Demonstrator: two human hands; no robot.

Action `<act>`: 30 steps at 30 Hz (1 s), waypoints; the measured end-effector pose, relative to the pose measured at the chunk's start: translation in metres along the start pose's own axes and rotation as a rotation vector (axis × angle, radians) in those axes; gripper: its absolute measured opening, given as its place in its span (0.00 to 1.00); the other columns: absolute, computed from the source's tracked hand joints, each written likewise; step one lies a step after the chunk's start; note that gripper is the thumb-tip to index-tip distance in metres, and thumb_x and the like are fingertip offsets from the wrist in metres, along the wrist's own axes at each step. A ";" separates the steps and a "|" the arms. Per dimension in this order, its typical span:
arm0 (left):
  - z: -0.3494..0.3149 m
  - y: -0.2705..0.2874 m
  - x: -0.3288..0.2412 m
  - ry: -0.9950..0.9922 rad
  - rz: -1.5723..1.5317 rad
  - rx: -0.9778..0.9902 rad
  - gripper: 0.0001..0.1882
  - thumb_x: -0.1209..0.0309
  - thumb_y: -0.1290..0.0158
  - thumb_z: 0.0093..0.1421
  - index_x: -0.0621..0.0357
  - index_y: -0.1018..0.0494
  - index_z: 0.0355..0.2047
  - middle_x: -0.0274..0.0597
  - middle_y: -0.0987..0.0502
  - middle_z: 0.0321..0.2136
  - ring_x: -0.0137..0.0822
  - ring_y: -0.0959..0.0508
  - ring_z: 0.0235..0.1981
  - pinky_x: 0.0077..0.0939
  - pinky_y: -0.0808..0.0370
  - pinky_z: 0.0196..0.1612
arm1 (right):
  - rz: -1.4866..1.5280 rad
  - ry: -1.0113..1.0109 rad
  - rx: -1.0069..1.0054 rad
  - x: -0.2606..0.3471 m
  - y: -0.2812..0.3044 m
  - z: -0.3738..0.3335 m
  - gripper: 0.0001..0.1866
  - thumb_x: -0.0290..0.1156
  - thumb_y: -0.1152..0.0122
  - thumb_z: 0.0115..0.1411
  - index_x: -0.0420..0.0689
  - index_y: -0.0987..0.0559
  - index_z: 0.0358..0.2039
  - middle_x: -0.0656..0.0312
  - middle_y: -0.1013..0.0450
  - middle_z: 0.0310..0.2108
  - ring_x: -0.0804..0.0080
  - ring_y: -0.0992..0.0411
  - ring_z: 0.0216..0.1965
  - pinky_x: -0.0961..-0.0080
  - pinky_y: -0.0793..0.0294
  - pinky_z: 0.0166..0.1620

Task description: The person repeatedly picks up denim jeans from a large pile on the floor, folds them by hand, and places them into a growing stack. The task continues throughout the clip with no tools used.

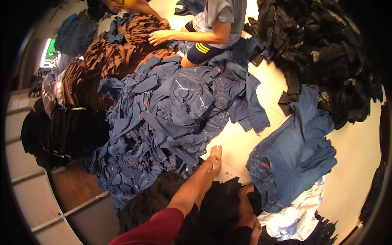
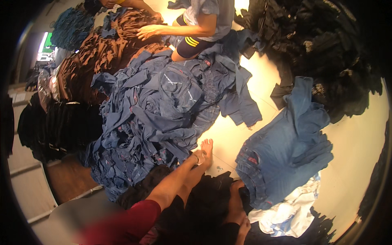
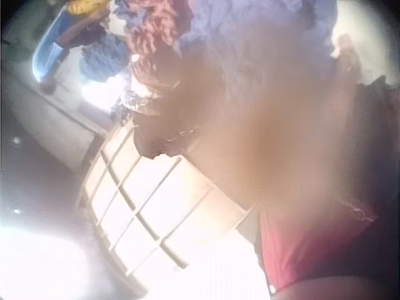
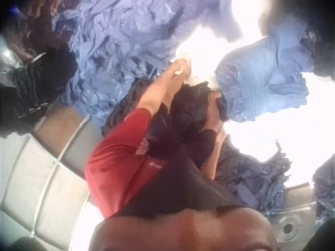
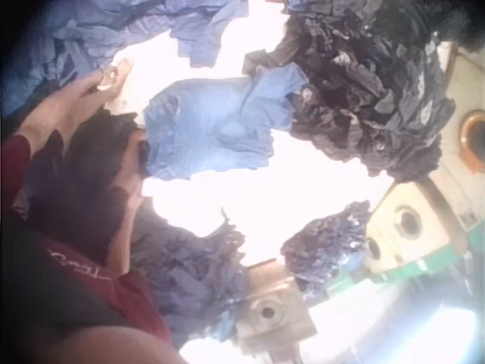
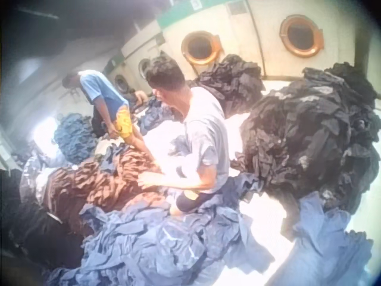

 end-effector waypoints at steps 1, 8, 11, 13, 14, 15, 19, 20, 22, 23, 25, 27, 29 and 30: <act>0.027 0.022 0.012 -0.001 -0.061 -0.046 0.28 0.51 0.41 0.57 0.54 0.20 0.54 0.60 0.20 0.52 0.53 0.21 0.56 0.39 0.26 0.60 | 0.043 -0.073 -0.017 0.001 -0.004 -0.005 0.27 0.47 0.46 0.72 0.30 0.18 0.47 0.48 0.19 0.41 0.61 0.22 0.45 0.67 0.25 0.51; 0.207 0.219 0.036 0.186 -0.710 -0.665 0.61 0.37 0.28 0.44 0.82 0.33 0.60 0.69 0.29 0.62 0.56 0.27 0.63 0.39 0.31 0.64 | 0.093 -0.341 -0.241 0.079 -0.014 -0.018 0.36 0.55 0.45 0.69 0.31 0.23 0.59 0.40 0.27 0.59 0.49 0.29 0.60 0.59 0.33 0.64; 0.250 0.229 0.016 0.322 -0.978 -0.593 0.66 0.37 0.28 0.44 0.84 0.40 0.64 0.70 0.33 0.64 0.55 0.31 0.66 0.39 0.33 0.66 | 0.048 -0.397 -0.271 0.099 -0.020 -0.022 0.36 0.55 0.47 0.71 0.32 0.25 0.61 0.38 0.30 0.63 0.48 0.31 0.63 0.62 0.35 0.66; 0.254 0.223 -0.002 0.338 -1.174 -0.583 0.61 0.44 0.28 0.48 0.77 0.43 0.68 0.66 0.30 0.62 0.53 0.28 0.63 0.42 0.26 0.60 | 0.039 -0.412 -0.283 0.100 -0.023 -0.021 0.36 0.54 0.47 0.71 0.33 0.27 0.63 0.38 0.30 0.63 0.47 0.32 0.63 0.59 0.34 0.65; 0.245 0.224 -0.012 0.286 -1.251 -0.642 0.57 0.49 0.29 0.52 0.72 0.45 0.69 0.62 0.29 0.61 0.51 0.27 0.61 0.44 0.23 0.55 | 0.076 -0.341 -0.275 0.104 -0.024 -0.019 0.31 0.50 0.47 0.72 0.33 0.25 0.59 0.43 0.27 0.56 0.54 0.30 0.57 0.63 0.32 0.61; 0.233 0.225 -0.029 0.165 -1.277 -0.654 0.54 0.54 0.29 0.55 0.67 0.47 0.71 0.57 0.28 0.61 0.49 0.25 0.58 0.45 0.20 0.51 | 0.125 -0.257 -0.268 0.107 -0.027 -0.016 0.26 0.46 0.48 0.73 0.33 0.23 0.54 0.49 0.24 0.49 0.60 0.29 0.51 0.67 0.30 0.57; 0.095 0.222 -0.120 -0.393 -0.678 -0.791 0.38 0.61 0.33 0.59 0.62 0.35 0.65 0.55 0.21 0.53 0.46 0.21 0.54 0.37 0.26 0.57 | 0.081 -0.178 -0.224 0.116 -0.028 -0.029 0.21 0.42 0.48 0.74 0.34 0.20 0.48 0.53 0.22 0.42 0.65 0.27 0.44 0.70 0.29 0.52; 0.045 0.198 -0.138 -0.459 -0.596 -0.746 0.36 0.63 0.39 0.59 0.71 0.37 0.62 0.64 0.23 0.53 0.59 0.23 0.58 0.43 0.29 0.61 | 0.008 -0.256 -0.211 0.119 -0.027 -0.036 0.20 0.41 0.47 0.74 0.34 0.22 0.49 0.49 0.22 0.44 0.61 0.25 0.46 0.68 0.29 0.54; -0.055 0.163 -0.175 -0.582 -0.511 -0.686 0.29 0.69 0.44 0.57 0.61 0.31 0.60 0.60 0.25 0.56 0.61 0.27 0.58 0.47 0.32 0.62 | -0.509 0.218 -0.373 0.207 -0.019 -0.052 0.20 0.40 0.45 0.72 0.34 0.23 0.52 0.45 0.25 0.51 0.54 0.26 0.51 0.64 0.28 0.55; -0.110 0.146 -0.194 -0.624 -0.327 -0.704 0.26 0.71 0.46 0.56 0.60 0.29 0.57 0.61 0.23 0.52 0.58 0.25 0.57 0.47 0.30 0.62 | -0.342 0.304 -0.229 0.235 -0.030 -0.054 0.21 0.40 0.43 0.71 0.34 0.24 0.55 0.45 0.26 0.54 0.51 0.28 0.55 0.61 0.29 0.56; -0.197 0.101 -0.222 -0.663 -0.175 -0.485 0.28 0.74 0.47 0.55 0.54 0.26 0.59 0.58 0.23 0.50 0.60 0.26 0.53 0.51 0.32 0.63 | 0.092 0.382 -0.032 0.293 -0.051 -0.052 0.27 0.41 0.39 0.69 0.34 0.29 0.60 0.43 0.30 0.59 0.47 0.31 0.61 0.57 0.30 0.60; -0.289 0.073 -0.250 -0.859 -0.046 -0.429 0.28 0.76 0.43 0.51 0.54 0.23 0.56 0.47 0.34 0.33 0.51 0.30 0.40 0.45 0.29 0.53 | 0.347 0.297 0.181 0.339 -0.080 -0.035 0.37 0.44 0.34 0.66 0.35 0.36 0.67 0.41 0.32 0.62 0.46 0.33 0.64 0.58 0.31 0.63; -0.338 0.067 -0.246 -0.730 -0.149 -0.385 0.25 0.77 0.39 0.50 0.52 0.18 0.51 0.44 0.35 0.32 0.46 0.30 0.37 0.38 0.28 0.42 | 0.233 0.216 0.544 0.369 -0.115 -0.025 0.49 0.47 0.29 0.62 0.37 0.44 0.73 0.40 0.34 0.64 0.47 0.32 0.63 0.60 0.31 0.63; -0.357 0.076 -0.242 -0.697 -0.033 -0.490 0.26 0.78 0.40 0.51 0.51 0.19 0.53 0.42 0.36 0.30 0.42 0.29 0.37 0.35 0.28 0.40 | 0.108 0.240 0.763 0.379 -0.133 -0.032 0.55 0.49 0.26 0.59 0.37 0.48 0.74 0.39 0.35 0.65 0.47 0.31 0.61 0.61 0.29 0.61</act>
Point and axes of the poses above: each hand's wrist, its own z-axis towards the middle knuckle, its own y-axis out of the back of the hand, x = y × z, the point moved 10 cm from there along z, towards the middle knuckle
